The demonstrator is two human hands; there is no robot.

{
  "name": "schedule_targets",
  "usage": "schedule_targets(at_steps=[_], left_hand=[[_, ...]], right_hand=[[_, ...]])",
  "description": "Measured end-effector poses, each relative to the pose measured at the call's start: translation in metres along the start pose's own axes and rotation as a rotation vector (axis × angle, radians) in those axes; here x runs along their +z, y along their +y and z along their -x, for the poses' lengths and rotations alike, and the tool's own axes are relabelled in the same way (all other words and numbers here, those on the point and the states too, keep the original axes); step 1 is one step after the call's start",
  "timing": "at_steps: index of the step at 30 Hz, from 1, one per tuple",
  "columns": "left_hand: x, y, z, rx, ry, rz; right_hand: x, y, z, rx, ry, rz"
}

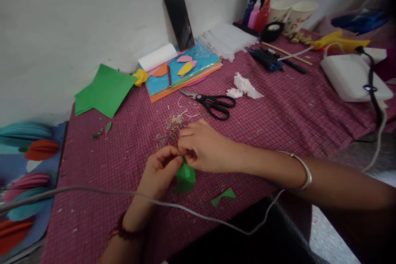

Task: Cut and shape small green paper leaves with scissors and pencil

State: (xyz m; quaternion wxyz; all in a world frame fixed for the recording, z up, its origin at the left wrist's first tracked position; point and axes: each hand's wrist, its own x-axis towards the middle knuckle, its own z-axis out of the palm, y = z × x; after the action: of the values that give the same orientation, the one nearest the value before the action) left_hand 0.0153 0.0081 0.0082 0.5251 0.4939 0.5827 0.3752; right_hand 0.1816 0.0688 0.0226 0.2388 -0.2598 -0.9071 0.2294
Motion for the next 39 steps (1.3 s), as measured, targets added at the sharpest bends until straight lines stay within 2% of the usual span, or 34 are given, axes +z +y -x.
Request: schedule_targets(at_steps=[6,15,25,28,31,36,39], left_hand=[[0.001,0.002,-0.002,0.072,0.008,-0.182],[0.006,-0.003,-0.002,-0.174,0.009,0.263],[0.008,0.001,-0.002,-0.171,0.057,0.364],[0.004,0.0,-0.002,-0.147,0.062,0.286],[-0.001,0.001,-0.001,-0.05,0.044,0.097],[-0.008,0.008,0.0,0.188,0.035,-0.335],[-0.011,0.01,-0.001,0.355,0.058,-0.549]], right_hand=[[0.005,-0.001,0.001,-0.019,0.024,0.085],[0.004,-0.004,0.004,-0.171,0.04,0.259],[0.004,-0.006,0.005,-0.24,0.025,0.346],[0.003,-0.006,0.005,-0.24,0.033,0.331],[-0.002,-0.003,0.004,-0.146,0.008,0.248],[-0.013,0.005,0.001,0.041,-0.169,-0.105],[-0.016,0.01,-0.002,0.107,-0.085,-0.247]])
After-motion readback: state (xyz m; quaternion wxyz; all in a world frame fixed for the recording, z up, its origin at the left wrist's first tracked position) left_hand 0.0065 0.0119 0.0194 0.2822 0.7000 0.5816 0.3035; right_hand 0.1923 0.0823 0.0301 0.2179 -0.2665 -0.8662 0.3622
